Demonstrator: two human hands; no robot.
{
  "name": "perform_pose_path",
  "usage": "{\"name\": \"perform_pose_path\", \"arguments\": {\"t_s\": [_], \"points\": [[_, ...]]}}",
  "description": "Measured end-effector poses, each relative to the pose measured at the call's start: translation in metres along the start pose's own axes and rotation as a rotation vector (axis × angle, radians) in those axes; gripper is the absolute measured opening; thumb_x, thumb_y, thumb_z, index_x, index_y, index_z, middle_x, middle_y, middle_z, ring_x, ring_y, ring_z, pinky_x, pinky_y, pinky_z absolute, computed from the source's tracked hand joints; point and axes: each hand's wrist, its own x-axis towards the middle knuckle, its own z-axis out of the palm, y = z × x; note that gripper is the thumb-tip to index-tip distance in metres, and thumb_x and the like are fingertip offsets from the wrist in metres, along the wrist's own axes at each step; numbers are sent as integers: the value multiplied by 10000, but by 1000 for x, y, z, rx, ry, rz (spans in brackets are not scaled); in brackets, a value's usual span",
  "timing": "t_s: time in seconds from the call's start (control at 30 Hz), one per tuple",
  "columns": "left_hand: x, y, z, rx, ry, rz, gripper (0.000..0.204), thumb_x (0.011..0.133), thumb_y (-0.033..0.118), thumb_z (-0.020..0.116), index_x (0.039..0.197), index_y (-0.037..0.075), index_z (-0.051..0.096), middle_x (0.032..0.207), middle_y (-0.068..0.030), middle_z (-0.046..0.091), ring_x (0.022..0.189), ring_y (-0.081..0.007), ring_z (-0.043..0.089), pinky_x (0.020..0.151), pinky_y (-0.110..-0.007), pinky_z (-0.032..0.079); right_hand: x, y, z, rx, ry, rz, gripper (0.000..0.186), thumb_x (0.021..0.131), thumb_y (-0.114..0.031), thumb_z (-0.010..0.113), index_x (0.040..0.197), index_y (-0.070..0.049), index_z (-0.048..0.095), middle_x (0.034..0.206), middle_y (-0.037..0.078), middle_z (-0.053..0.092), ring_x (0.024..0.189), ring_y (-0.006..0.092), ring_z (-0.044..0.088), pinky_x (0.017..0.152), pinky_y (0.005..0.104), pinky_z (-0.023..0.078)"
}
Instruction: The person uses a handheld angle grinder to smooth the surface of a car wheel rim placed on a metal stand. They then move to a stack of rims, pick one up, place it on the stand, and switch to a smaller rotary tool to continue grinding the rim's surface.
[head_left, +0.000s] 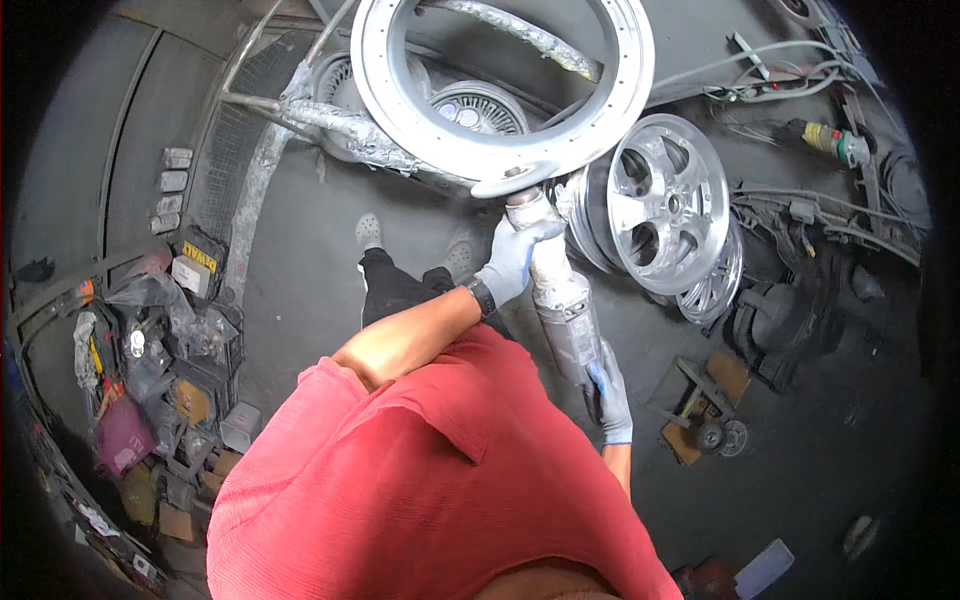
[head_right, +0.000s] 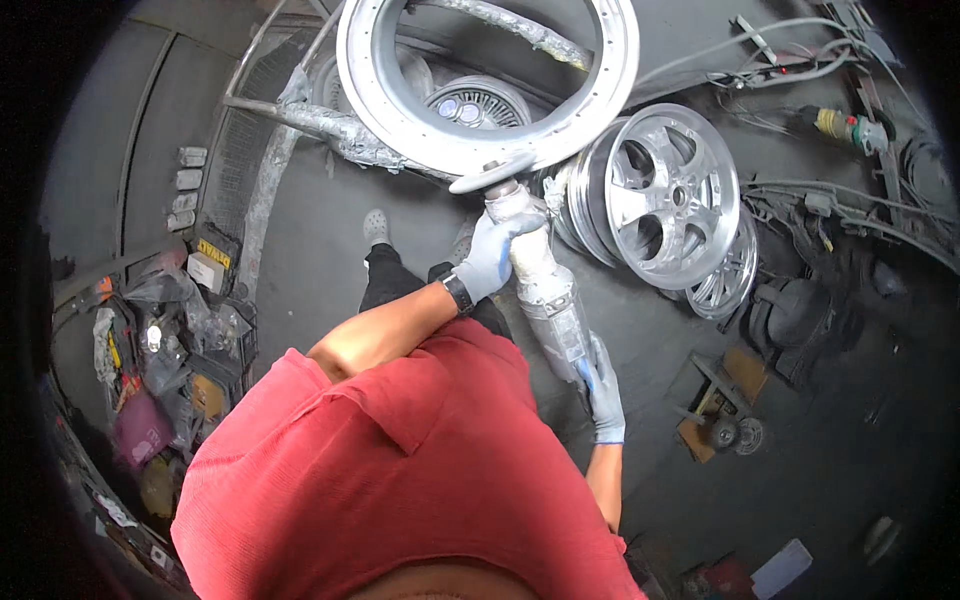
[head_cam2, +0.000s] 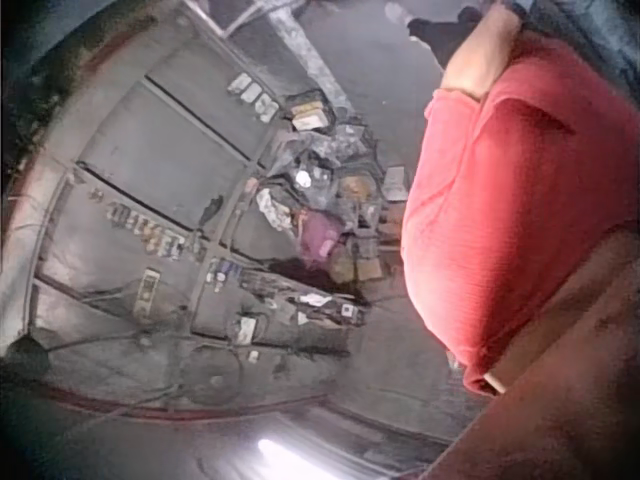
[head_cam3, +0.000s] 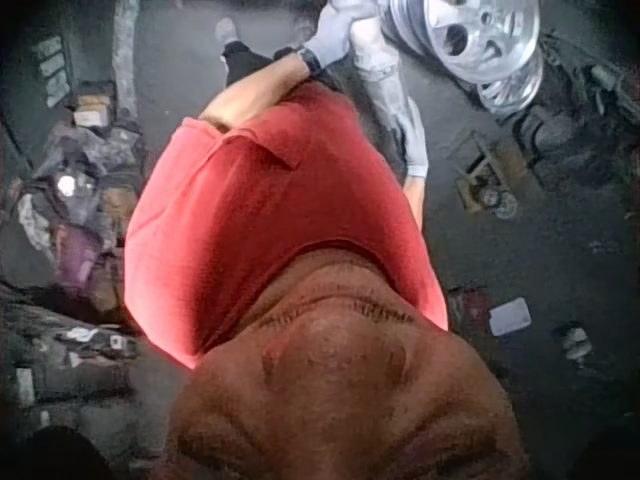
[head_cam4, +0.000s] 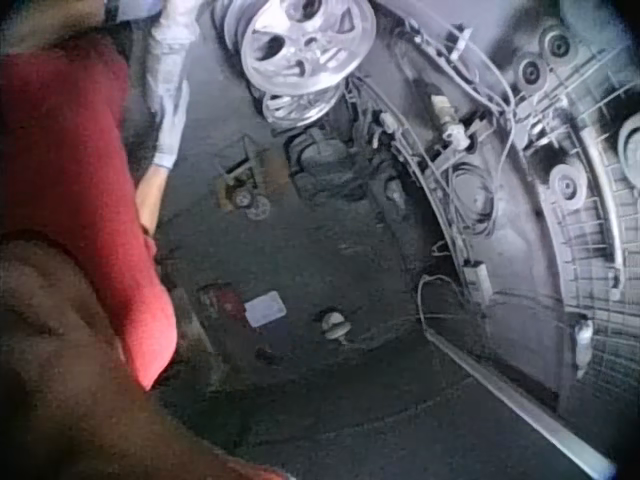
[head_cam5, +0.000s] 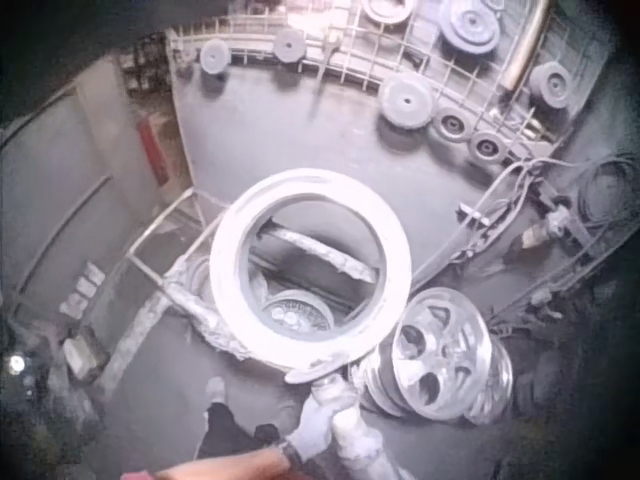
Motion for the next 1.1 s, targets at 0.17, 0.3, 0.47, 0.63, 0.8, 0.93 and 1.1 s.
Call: {"name": "perform_pose_path", "arguments": {"t_s": [0.17, 0.3, 0.47, 0.63, 0.8, 0.93, 1.1], "points": [[-1, 34, -35, -57, 25, 62, 442, 803, -65, 745, 1210, 49, 613, 1040, -59, 696, 948, -205, 695, 871, -358, 574, 34, 10, 26, 43, -68, 68, 713, 1009, -312, 638, 1565, 49, 375, 1620, 176, 406, 1521, 260, 333, 1244, 358, 238], [3, 72, -65, 10, 112, 128, 246, 826, 5, 683, 1070, 3, 652, 959, -122, 712, 885, -258, 715, 851, -386, 593, 66, 10, 56, -12, -169, -18, 716, 1015, -315, 637, 1569, 48, 367, 1627, 189, 395, 1534, 270, 317, 1247, 362, 239], [11, 111, -82, 40, 135, 131, 188, 849, 18, 683, 1031, -26, 668, 897, -144, 717, 800, -261, 715, 775, -375, 600, 91, 8, 90, -31, -230, -120, 683, 1017, -269, 646, 1559, 51, 381, 1620, 201, 404, 1535, 280, 325, 1250, 364, 245], [11, 98, -74, 38, 154, 106, 182, 849, 13, 684, 1027, -23, 673, 915, -139, 717, 826, -255, 713, 793, -373, 597, 74, 9, 81, -30, -185, -126, 659, 1021, -256, 640, 1553, 49, 397, 1612, 196, 419, 1521, 277, 349, 1242, 365, 260], [5, 49, -33, 28, 142, 77, 255, 811, -33, 719, 1035, 76, 663, 950, -59, 688, 865, -209, 697, 817, -358, 579, 17, 6, 54, 63, -67, -11, 651, 1027, -292, 620, 1542, 51, 419, 1605, 182, 430, 1499, 263, 369, 1230, 365, 275], [-5, 32, -4, 105, 119, -31, 376, 779, -19, 805, 1105, 85, 647, 975, -25, 688, 859, -182, 688, 797, -346, 571, -20, 0, 57, 143, 32, 54, 680, 1026, -355, 605, 1540, 50, 423, 1591, 166, 445, 1483, 255, 383, 1226, 364, 275], [-11, 52, -8, 156, 104, -95, 423, 781, -23, 808, 1154, 64, 629, 1025, -41, 689, 934, -185, 680, 842, -354, 562, -36, -3, 91, 251, 56, 135, 701, 1030, -378, 592, 1544, 62, 409, 1591, 166, 443, 1477, 251, 387, 1222, 366, 275]]}}
